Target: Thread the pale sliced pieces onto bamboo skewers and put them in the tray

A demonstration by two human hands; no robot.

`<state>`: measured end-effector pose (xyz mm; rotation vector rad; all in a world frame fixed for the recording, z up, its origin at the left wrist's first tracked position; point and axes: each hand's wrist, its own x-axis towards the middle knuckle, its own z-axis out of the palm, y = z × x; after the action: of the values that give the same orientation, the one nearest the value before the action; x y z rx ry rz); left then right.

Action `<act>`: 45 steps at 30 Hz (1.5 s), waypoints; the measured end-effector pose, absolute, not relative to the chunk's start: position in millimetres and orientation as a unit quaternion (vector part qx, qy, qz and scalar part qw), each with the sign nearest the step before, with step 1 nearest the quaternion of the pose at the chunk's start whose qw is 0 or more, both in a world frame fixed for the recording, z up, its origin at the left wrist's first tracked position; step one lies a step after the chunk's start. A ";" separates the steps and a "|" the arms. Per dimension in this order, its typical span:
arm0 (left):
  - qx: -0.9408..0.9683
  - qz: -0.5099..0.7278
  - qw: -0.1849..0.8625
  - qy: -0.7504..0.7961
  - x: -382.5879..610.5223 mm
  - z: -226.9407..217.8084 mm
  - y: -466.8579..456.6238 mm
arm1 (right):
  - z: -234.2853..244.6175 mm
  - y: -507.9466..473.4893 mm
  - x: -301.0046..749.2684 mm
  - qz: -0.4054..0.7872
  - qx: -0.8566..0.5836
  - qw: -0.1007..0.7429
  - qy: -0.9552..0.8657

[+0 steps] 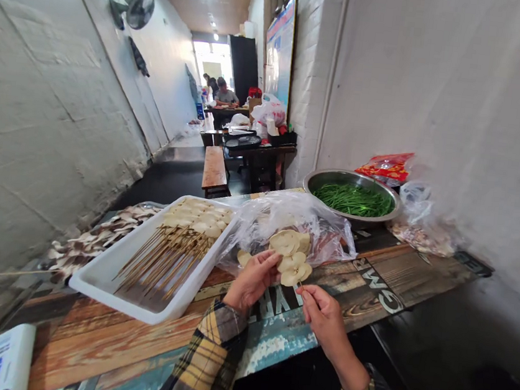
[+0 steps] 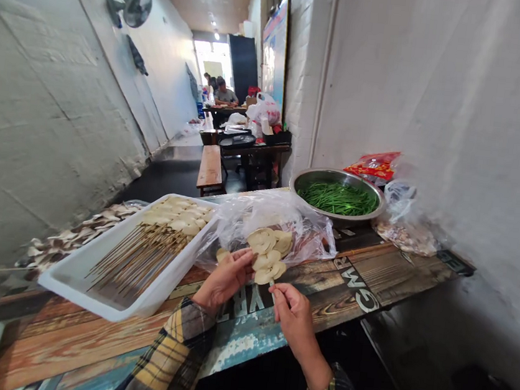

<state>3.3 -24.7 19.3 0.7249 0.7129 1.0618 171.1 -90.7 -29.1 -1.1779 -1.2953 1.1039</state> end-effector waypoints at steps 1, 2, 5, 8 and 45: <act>0.339 0.481 0.739 0.328 5.6 17.3 -25.3 | -29.1 -90.3 170.5 0.456 -0.490 0.513 -0.538; 0.343 0.482 0.735 0.331 7.4 15.6 -25.8 | -29.0 -89.9 169.9 0.452 -0.490 0.514 -0.540; 0.338 0.503 0.722 0.334 10.2 13.5 -26.6 | -27.2 -89.8 167.9 0.434 -0.490 0.512 -0.557; 0.333 0.525 0.712 0.328 11.6 16.1 -27.6 | -24.5 -90.8 166.2 0.424 -0.495 0.501 -0.569; 0.216 0.690 0.584 0.368 -8.3 6.4 -17.7 | -42.9 -96.9 172.1 0.334 -0.487 0.420 -0.689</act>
<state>-8.3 -17.7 6.4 0.5050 0.8599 1.6107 172.1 -96.9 -42.9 -1.2207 -1.7266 0.8383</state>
